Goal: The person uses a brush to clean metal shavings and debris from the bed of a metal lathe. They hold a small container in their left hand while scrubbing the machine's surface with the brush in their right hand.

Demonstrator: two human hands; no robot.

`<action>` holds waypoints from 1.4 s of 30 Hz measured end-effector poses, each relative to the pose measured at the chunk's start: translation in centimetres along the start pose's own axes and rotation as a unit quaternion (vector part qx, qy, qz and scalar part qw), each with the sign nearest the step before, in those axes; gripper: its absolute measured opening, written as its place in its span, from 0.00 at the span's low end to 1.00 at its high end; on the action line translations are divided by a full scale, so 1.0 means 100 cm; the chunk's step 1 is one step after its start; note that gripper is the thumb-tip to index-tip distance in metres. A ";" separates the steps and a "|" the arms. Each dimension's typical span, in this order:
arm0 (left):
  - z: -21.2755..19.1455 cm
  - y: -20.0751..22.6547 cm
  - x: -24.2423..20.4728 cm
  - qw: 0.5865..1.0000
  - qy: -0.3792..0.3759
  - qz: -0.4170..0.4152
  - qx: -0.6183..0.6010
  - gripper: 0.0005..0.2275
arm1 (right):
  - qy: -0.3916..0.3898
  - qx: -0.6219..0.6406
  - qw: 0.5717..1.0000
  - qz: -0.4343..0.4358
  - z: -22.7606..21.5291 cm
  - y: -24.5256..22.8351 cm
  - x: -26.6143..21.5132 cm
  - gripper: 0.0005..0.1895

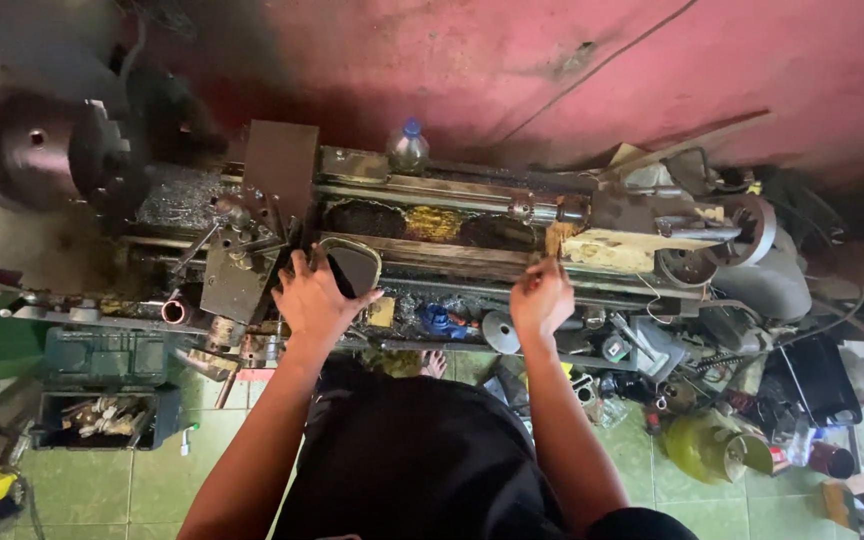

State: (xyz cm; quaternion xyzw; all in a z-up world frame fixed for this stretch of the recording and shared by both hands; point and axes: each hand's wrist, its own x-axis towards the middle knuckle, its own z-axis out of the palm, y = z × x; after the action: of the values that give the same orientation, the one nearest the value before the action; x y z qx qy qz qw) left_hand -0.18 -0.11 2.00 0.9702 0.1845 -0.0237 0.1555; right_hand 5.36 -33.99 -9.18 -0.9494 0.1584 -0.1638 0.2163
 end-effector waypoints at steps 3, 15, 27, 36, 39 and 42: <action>0.009 -0.005 0.001 0.999 -0.004 0.011 0.032 0.57 | -0.058 0.088 0.992 -0.071 -0.017 -0.046 -0.012 0.09; -0.010 0.006 -0.002 0.999 -0.012 0.014 0.036 0.54 | 0.126 0.170 0.976 0.044 -0.002 -0.013 -0.010 0.14; -0.011 0.008 -0.003 0.999 0.009 0.023 0.037 0.55 | -0.088 0.455 0.877 0.127 -0.024 -0.087 -0.016 0.10; -0.005 0.004 -0.004 0.998 0.042 0.034 0.022 0.57 | 0.027 0.049 0.996 -0.064 -0.010 0.000 -0.004 0.12; -0.008 0.006 -0.005 0.998 0.027 0.029 0.055 0.57 | -0.058 0.171 0.978 -0.102 0.004 -0.035 -0.023 0.12; -0.002 0.002 -0.002 0.998 0.023 0.031 0.046 0.56 | -0.167 0.313 0.935 0.010 -0.017 -0.088 -0.043 0.10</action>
State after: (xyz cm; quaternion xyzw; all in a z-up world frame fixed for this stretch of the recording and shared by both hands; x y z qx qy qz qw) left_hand -0.31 -0.32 2.31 0.9818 0.1571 -0.0047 0.1065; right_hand 2.90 -25.45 -4.74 -0.8458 0.0698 -0.0417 0.5273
